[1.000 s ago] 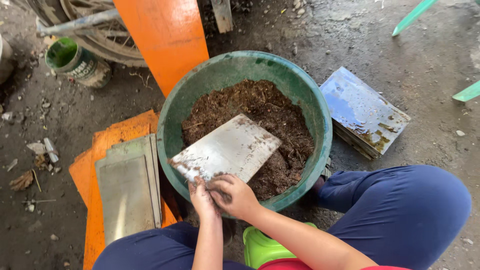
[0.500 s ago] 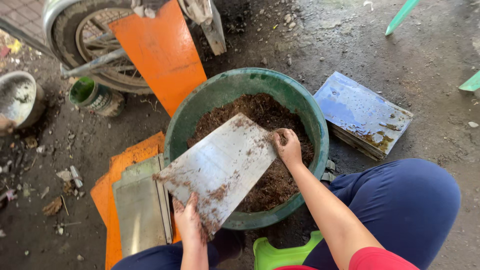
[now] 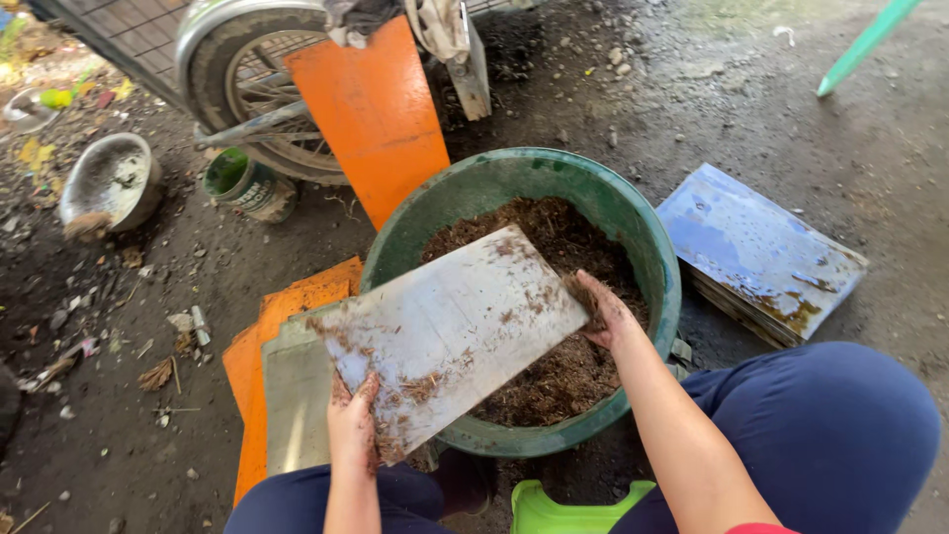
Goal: The person sits on a low stool and repeatedly scrubs rectangular metal sheets with soil from a green basin, flipping each sheet to clean both sides. The cleaned sheets are stacked to the right of the basin.
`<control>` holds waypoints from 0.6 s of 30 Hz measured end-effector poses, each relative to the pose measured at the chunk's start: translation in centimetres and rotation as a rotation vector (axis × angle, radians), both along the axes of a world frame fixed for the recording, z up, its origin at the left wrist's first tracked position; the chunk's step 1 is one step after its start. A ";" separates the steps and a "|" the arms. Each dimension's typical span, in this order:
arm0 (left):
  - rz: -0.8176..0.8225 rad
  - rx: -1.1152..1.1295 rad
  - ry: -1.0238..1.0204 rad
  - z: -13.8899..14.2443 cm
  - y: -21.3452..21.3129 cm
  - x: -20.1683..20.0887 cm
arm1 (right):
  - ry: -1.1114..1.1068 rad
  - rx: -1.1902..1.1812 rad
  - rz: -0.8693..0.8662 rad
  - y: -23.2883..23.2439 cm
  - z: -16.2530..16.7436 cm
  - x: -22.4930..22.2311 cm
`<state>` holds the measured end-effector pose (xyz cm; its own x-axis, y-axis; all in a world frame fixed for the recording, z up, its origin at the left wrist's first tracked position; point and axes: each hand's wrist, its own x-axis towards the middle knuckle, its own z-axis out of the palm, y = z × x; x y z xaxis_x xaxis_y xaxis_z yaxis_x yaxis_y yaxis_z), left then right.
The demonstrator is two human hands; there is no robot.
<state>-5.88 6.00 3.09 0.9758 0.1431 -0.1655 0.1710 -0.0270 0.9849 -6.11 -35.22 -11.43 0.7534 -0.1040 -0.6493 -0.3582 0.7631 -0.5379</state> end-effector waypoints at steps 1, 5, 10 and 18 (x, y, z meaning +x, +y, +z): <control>-0.061 0.037 -0.034 1.0 0.4 0.4 | 0.042 -0.093 0.099 0.1 0.4 0.0; -0.272 0.274 -0.203 3.3 0.6 0.7 | 0.171 -0.461 0.171 1.3 2.6 0.7; -0.285 0.193 -0.049 3.2 -2.2 1.8 | 0.181 -0.538 -0.096 0.4 4.7 2.3; -0.032 -0.180 -0.227 11.1 3.2 6.1 | -0.081 -0.953 0.541 3.7 0.1 1.5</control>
